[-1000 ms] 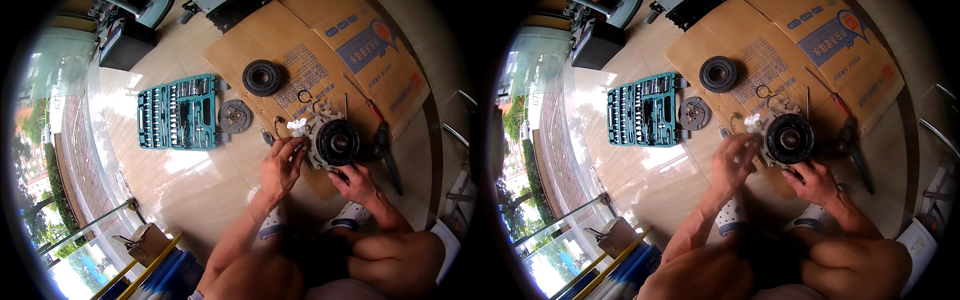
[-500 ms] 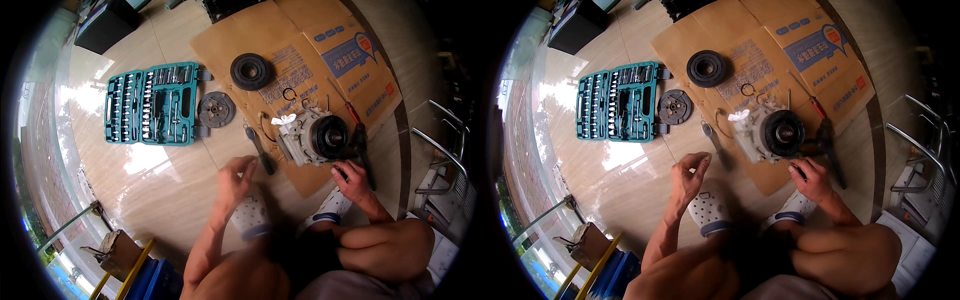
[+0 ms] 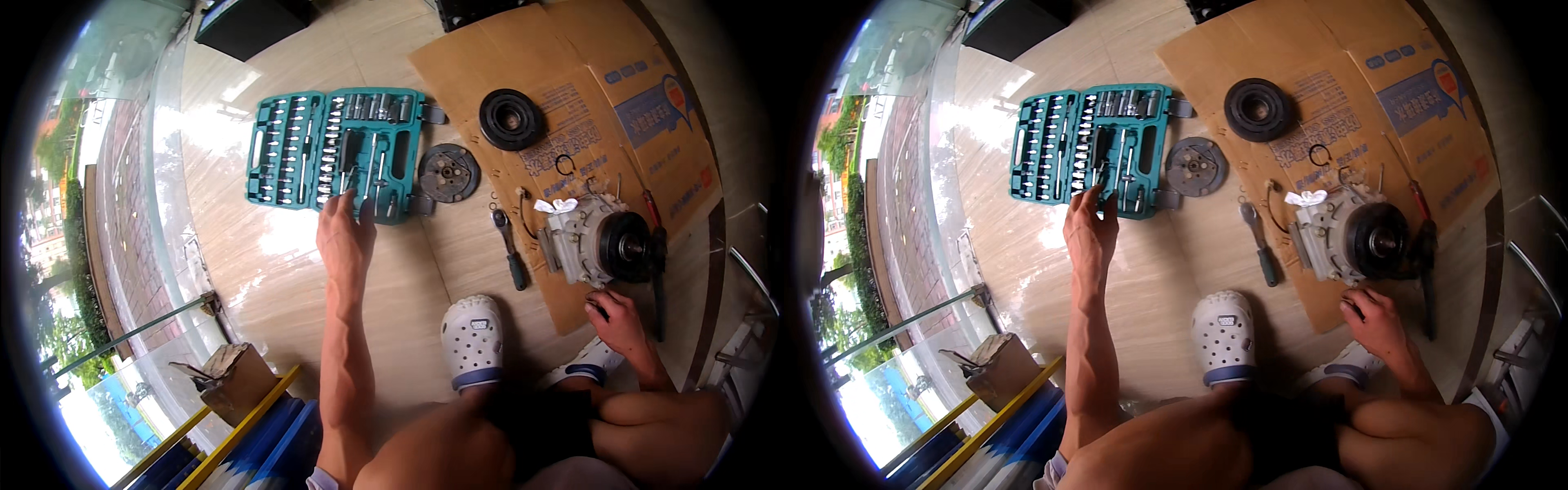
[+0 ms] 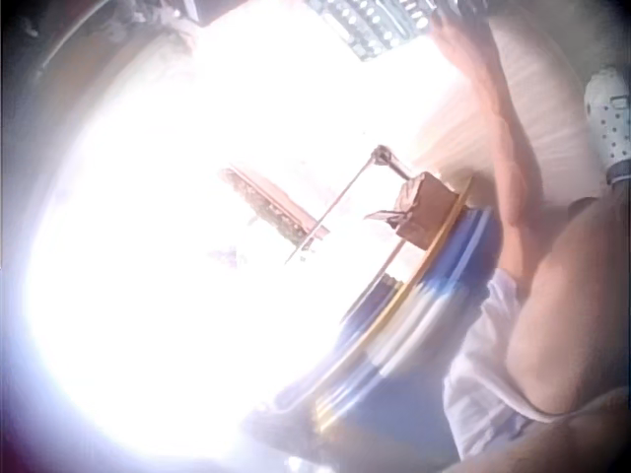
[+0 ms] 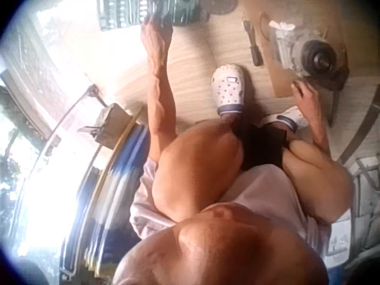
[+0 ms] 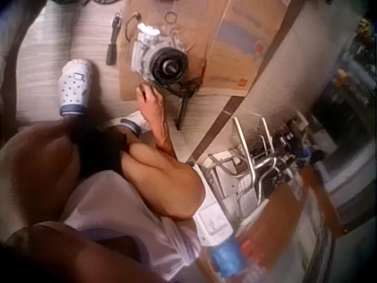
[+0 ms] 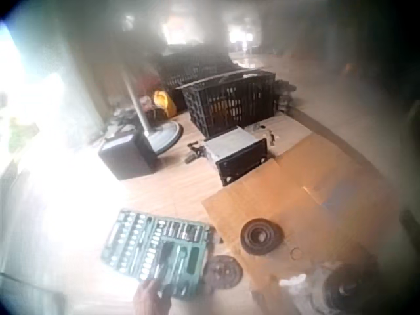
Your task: The person removes a snap ring from an automotive AC compressor clutch assembly using a screwdriver and a hammer while sitting on cardboard.
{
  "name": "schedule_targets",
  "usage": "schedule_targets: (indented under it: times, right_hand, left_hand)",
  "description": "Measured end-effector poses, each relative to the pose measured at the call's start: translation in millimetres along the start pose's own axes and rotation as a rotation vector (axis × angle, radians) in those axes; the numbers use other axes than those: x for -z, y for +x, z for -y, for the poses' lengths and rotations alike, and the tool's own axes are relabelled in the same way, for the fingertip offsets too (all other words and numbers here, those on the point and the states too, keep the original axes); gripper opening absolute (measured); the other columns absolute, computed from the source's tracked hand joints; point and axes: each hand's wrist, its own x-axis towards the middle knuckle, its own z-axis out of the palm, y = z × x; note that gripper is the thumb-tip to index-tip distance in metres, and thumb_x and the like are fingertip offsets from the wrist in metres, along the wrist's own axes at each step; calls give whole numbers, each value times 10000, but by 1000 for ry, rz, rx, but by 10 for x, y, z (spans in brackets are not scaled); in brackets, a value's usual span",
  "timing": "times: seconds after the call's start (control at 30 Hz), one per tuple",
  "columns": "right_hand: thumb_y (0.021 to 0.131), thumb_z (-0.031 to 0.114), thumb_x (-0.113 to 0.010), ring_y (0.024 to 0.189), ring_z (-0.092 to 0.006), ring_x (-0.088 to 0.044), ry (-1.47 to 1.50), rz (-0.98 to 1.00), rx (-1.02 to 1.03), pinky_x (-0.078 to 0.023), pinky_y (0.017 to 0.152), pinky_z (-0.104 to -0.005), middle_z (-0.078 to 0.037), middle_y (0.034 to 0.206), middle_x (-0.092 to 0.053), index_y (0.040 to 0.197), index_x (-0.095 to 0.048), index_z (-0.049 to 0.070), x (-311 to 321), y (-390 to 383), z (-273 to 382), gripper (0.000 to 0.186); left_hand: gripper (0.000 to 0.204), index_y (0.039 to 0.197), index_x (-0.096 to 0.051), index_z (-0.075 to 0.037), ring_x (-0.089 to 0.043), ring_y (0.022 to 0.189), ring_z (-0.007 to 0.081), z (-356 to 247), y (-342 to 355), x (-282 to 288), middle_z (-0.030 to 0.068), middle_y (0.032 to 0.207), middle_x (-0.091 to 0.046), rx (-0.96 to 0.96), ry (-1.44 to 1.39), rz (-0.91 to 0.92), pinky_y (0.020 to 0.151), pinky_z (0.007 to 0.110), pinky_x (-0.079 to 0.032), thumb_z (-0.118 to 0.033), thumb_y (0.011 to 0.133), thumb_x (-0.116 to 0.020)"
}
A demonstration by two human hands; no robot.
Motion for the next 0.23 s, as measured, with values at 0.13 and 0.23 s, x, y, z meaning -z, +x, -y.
schedule_targets:
  times: [0.13,0.23]
  right_hand:
    - [963,108,-744,970,-408,-731,8,69,-78,-590,849,-455,-189,1051,-742,1124,-738,18,-22,33,15,185]
    - [970,117,-745,960,-366,-755,14,101,-67,-596,850,-426,-203,1048,-749,1150,-739,2,-42,47,-44,213]
  left_hand:
    - [244,1119,-781,-104,-703,1033,417,47,-36,73,184,1113,-740,108,143,162,882,520,-565,-300,1006,-688]
    - [216,1088,-786,-139,-702,1038,428,153,-130,18,187,1117,-738,169,100,192,886,530,-565,-299,1021,-657]
